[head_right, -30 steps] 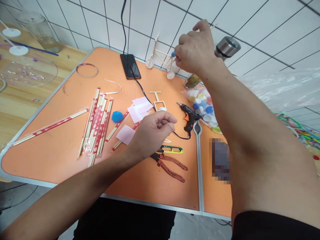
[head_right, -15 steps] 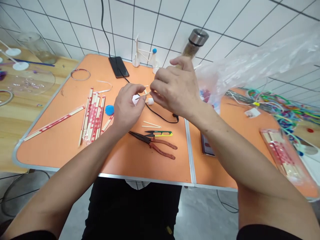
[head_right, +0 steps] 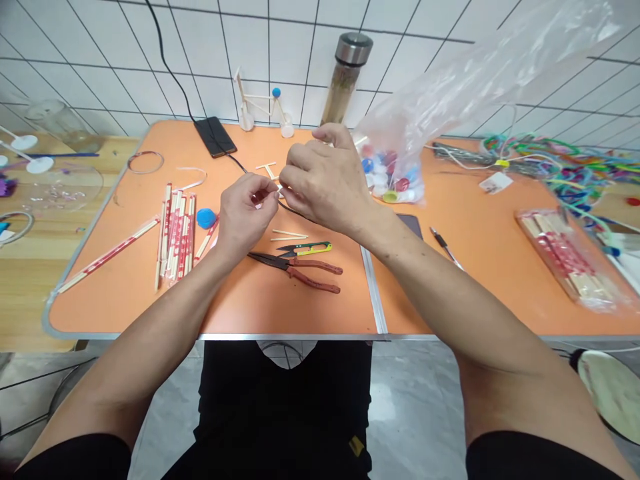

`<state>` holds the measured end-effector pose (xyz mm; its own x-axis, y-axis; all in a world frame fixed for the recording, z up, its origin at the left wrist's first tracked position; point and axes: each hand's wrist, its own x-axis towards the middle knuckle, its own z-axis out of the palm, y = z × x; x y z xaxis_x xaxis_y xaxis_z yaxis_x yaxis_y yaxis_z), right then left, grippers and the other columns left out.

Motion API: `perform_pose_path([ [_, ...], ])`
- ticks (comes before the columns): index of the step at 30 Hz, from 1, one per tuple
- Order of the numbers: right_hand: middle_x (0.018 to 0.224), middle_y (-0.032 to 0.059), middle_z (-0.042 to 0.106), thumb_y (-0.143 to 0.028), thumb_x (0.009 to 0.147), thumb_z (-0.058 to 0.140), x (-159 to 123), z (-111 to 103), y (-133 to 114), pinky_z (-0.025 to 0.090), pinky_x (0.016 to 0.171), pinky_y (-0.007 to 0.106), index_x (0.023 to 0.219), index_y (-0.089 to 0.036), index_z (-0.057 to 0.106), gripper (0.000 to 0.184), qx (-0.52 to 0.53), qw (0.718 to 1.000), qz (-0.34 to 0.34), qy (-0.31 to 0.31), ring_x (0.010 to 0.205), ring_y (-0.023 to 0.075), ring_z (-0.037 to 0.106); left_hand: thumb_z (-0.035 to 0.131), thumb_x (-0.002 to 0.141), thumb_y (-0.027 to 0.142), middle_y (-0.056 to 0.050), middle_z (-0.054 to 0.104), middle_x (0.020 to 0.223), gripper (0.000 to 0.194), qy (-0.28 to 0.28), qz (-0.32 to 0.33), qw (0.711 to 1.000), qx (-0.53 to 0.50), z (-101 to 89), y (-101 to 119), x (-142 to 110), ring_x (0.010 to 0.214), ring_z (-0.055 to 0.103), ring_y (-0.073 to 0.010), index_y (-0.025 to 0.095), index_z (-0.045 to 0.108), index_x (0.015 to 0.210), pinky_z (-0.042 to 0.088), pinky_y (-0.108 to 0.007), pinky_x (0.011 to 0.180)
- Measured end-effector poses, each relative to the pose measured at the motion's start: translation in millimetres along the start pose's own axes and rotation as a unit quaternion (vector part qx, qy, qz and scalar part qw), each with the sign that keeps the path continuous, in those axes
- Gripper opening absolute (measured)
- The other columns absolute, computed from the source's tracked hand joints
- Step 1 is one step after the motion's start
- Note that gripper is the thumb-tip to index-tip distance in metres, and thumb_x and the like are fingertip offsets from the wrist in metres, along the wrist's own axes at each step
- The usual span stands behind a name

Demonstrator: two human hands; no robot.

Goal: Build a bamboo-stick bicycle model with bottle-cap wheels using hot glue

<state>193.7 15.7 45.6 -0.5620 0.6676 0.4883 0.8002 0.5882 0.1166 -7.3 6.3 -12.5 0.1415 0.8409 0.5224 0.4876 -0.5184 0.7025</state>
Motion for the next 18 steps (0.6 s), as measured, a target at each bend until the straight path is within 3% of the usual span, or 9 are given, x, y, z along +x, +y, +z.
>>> perform_pose_path([
  [8,0.112,0.0066,0.08,-0.032,0.116,0.051,-8.5,6.3,1.6,0.037,0.122,0.063,0.105,-0.028,0.083,0.034,0.002,1.0,-0.013,-0.003,0.101,0.028,0.071,0.065,0.09,0.008,0.0,0.063,0.08,0.019,0.018,0.028,0.999,-0.04,5.2,-5.1,1.5,0.076,0.059,-0.018,0.024,0.06,0.082,0.046,-0.033,0.075],
  [13,0.118,0.0074,0.081,-0.031,0.116,0.054,-11.3,5.6,1.3,0.037,0.123,0.062,0.111,-0.028,0.082,0.029,0.028,0.999,0.01,-0.016,0.106,0.0292,0.071,0.064,0.088,0.006,0.0,0.065,0.08,0.02,0.009,0.033,0.999,-0.034,4.3,-6.3,1.9,0.076,0.058,-0.0178,0.024,0.061,0.081,0.046,-0.033,0.075],
  [18,0.138,0.014,0.078,-0.033,0.118,0.054,-43.4,-16.0,-21.8,0.044,0.111,0.055,0.132,-0.024,0.077,0.028,0.002,0.996,0.073,0.058,0.127,0.0353,0.069,0.064,0.086,0.007,0.001,0.062,0.075,0.019,0.018,0.015,0.999,-0.027,2.6,-9.8,2.4,0.074,0.057,-0.0179,0.023,0.061,0.078,0.042,-0.034,0.073],
])
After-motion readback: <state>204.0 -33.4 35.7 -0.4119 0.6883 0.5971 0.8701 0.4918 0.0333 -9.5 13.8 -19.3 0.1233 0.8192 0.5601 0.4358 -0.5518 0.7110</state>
